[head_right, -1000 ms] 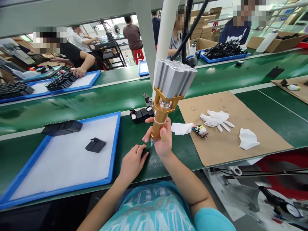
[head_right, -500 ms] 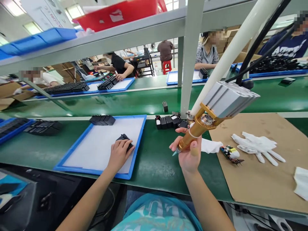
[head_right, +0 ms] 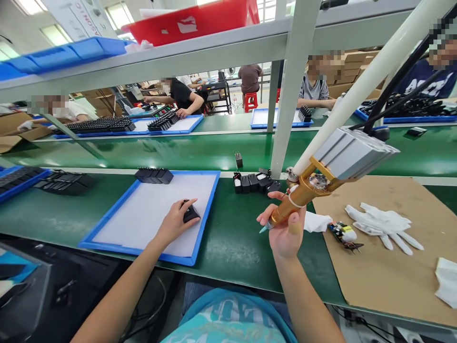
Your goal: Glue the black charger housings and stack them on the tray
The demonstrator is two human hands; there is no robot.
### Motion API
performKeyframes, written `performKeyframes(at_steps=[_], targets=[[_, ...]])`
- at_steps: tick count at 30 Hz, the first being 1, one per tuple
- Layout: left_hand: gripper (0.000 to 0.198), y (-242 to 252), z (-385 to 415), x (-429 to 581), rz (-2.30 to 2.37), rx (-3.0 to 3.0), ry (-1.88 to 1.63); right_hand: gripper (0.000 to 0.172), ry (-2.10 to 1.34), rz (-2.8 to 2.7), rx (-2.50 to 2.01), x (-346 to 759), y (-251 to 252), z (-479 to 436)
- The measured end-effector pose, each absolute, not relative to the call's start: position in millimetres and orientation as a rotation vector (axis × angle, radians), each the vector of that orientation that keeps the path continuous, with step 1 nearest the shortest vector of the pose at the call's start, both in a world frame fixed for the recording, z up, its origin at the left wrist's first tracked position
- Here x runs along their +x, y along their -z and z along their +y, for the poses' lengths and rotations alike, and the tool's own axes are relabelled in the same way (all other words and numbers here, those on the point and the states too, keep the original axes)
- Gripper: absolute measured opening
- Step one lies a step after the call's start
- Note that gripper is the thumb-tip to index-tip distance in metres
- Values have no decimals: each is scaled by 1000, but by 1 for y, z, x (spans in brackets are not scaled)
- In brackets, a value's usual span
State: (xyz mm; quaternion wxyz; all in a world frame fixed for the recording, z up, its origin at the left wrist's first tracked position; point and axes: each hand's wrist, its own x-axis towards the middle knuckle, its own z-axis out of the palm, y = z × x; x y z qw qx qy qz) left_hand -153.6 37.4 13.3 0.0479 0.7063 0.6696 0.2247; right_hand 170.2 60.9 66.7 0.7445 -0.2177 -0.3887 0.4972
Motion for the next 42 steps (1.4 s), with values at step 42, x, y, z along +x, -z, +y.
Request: performKeyframes(at_steps=[42], targets=[[47, -54, 100, -198, 2168, 2094, -847, 33, -776, -772, -654, 172, -65, 76]])
